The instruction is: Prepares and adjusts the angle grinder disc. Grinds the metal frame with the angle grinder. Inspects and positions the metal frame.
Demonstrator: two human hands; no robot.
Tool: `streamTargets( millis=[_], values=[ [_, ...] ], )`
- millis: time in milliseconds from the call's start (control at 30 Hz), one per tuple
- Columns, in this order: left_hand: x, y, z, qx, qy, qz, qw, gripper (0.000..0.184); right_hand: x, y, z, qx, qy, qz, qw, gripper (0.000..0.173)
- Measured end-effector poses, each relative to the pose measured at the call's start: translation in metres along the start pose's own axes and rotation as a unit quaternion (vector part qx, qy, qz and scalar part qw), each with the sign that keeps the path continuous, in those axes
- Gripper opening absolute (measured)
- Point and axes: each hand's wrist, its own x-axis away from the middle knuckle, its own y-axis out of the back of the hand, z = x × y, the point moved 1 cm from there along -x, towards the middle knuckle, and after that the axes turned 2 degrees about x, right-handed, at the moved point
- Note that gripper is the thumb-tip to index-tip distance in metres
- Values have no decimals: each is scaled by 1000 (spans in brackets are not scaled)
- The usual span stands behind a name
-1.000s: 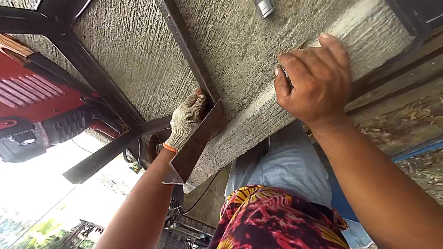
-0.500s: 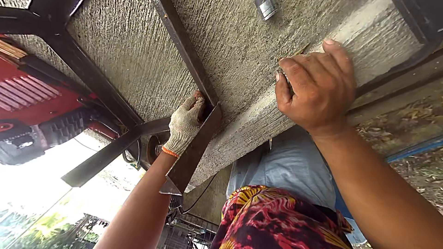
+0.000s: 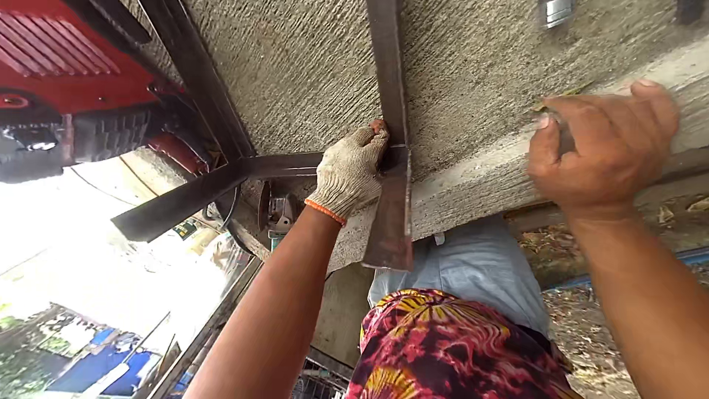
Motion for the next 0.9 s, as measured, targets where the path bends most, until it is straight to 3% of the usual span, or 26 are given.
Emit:
streamTargets(
  millis=[267,333,433,533,633,767,900],
  values=[
    [-1,2,3,40,-18,3,999,49,-5,4,2,42,-5,64,997,42],
    [-2,1,3,41,-21,6,999,53,-14,10,11,45,-33,115,992,44],
    [-4,-1,6,45,-20,8,999,53,-47,17,47,-43,-87,197,975,52],
    [-3,-2,6,46,-18,14,999,51,-81,3,87,-131,-149,306,931,64],
    [-3,1,5,44,-18,22,999,49,-106,-20,112,-92,-149,420,891,70],
    [-4,-1,7,46,-22,25,998,49,-109,-32,129,-49,-116,451,883,52],
    [-2,-4,8,51,-23,7,998,55,-108,-27,138,-22,-114,443,889,47]
  ],
)
